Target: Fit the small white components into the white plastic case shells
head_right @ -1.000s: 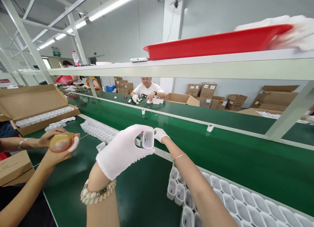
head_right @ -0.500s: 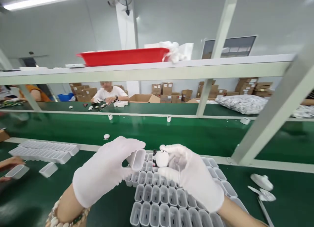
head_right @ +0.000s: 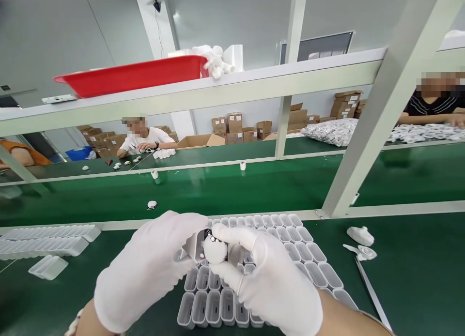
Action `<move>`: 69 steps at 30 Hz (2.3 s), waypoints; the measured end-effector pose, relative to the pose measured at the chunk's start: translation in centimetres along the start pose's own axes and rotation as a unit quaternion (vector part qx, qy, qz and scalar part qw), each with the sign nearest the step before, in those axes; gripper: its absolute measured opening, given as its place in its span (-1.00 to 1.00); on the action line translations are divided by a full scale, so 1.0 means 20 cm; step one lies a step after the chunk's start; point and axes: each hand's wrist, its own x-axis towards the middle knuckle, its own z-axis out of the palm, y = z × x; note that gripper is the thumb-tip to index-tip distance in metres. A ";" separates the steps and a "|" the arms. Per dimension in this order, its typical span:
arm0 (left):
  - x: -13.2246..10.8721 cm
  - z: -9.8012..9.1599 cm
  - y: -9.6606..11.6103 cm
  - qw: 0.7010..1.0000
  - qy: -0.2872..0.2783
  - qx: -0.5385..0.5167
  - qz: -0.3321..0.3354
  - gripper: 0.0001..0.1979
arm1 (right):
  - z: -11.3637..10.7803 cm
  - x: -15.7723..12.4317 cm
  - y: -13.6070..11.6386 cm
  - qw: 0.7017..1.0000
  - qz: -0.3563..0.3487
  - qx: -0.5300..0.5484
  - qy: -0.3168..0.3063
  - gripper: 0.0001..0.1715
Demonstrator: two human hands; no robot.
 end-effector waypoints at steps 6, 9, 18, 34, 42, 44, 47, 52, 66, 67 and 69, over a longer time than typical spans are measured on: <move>-0.01 0.01 -0.01 1.000 0.014 0.010 0.006 -0.66 | 0.02 0.00 0.01 1.000 0.012 -0.011 0.011 -0.86; -0.01 0.02 0.00 0.999 0.030 0.017 0.008 -0.67 | 0.03 0.00 0.03 1.000 0.018 -0.016 0.008 -0.83; -0.02 0.05 -0.02 0.998 0.034 -0.032 0.035 -0.65 | 0.05 -0.02 0.06 0.997 0.043 -0.062 0.034 -0.77; -0.02 0.16 0.02 0.975 0.185 -0.113 -0.050 -0.58 | 0.07 -0.03 0.12 0.969 -0.131 -0.156 0.140 -0.37; 0.00 0.18 0.05 0.971 0.217 -0.096 -0.030 -0.55 | 0.08 -0.02 0.11 0.968 -0.152 -0.173 0.097 -0.35; 0.00 0.19 0.04 0.970 0.223 -0.094 -0.028 -0.58 | 0.10 -0.02 0.11 0.968 -0.144 -0.181 0.093 -0.41; 0.00 0.23 0.04 0.964 0.239 -0.112 -0.020 -0.59 | 0.12 -0.01 0.12 0.969 -0.143 -0.182 0.090 -0.52; 0.01 0.31 0.01 0.945 0.218 -0.242 -0.037 -0.52 | 0.11 0.01 0.13 0.960 -0.167 -0.191 0.120 -0.65; 0.03 0.37 0.03 0.856 0.171 -0.487 -0.026 -0.54 | 0.13 -0.03 0.16 0.942 -0.148 -0.248 0.173 -0.51; 0.03 0.37 0.03 0.853 0.170 -0.494 -0.022 -0.55 | 0.13 -0.03 0.16 0.942 -0.146 -0.249 0.171 -0.50; 0.04 0.38 0.03 0.844 0.171 -0.509 -0.015 -0.56 | 0.13 -0.03 0.16 0.941 -0.147 -0.253 0.167 -0.51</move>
